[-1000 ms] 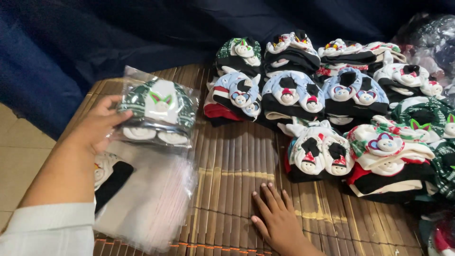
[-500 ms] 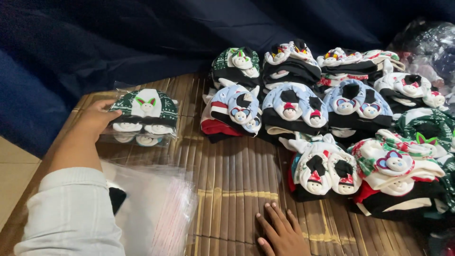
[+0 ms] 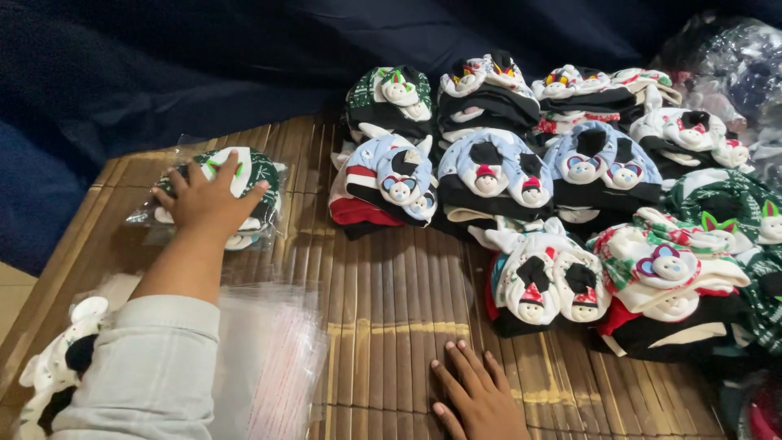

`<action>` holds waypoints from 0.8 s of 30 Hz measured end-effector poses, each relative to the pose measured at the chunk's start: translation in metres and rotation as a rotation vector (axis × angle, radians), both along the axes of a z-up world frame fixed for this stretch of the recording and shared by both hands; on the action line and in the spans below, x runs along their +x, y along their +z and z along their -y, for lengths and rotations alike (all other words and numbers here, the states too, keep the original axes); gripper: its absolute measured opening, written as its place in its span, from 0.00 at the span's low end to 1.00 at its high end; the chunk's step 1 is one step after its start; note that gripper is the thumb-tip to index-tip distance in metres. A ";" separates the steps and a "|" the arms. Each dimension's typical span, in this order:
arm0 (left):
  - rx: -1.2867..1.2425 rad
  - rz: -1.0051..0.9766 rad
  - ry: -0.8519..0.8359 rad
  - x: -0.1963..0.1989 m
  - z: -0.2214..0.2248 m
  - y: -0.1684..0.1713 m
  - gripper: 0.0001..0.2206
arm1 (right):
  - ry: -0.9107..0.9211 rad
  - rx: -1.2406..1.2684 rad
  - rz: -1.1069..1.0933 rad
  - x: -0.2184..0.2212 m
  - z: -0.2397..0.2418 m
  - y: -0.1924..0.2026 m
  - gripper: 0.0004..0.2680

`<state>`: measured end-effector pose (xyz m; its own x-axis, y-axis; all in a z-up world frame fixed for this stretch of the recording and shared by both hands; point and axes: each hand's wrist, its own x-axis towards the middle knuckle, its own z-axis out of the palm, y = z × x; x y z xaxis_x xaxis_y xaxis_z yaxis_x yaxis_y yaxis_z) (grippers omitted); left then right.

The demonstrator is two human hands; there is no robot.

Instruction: Packaging small knitted hats into individual plastic bags

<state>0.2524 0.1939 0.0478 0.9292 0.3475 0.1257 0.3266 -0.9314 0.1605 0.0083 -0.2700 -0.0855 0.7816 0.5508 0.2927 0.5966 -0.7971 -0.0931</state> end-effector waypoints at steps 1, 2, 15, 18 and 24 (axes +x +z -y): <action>-0.001 0.001 -0.006 -0.002 -0.001 -0.006 0.37 | -0.006 -0.001 0.001 -0.001 -0.001 0.005 0.23; -0.026 0.027 -0.014 -0.004 -0.001 -0.012 0.37 | -0.003 0.019 -0.019 -0.001 -0.002 0.010 0.22; 0.088 0.436 -0.056 0.001 -0.018 -0.043 0.31 | 0.061 0.035 -0.103 0.000 -0.006 0.030 0.23; 0.051 0.414 -0.060 -0.002 0.036 -0.001 0.26 | 0.058 0.018 -0.123 0.001 -0.007 0.027 0.24; -0.405 -0.015 0.030 0.020 0.157 0.045 0.45 | 0.059 0.027 -0.058 0.000 -0.008 0.030 0.23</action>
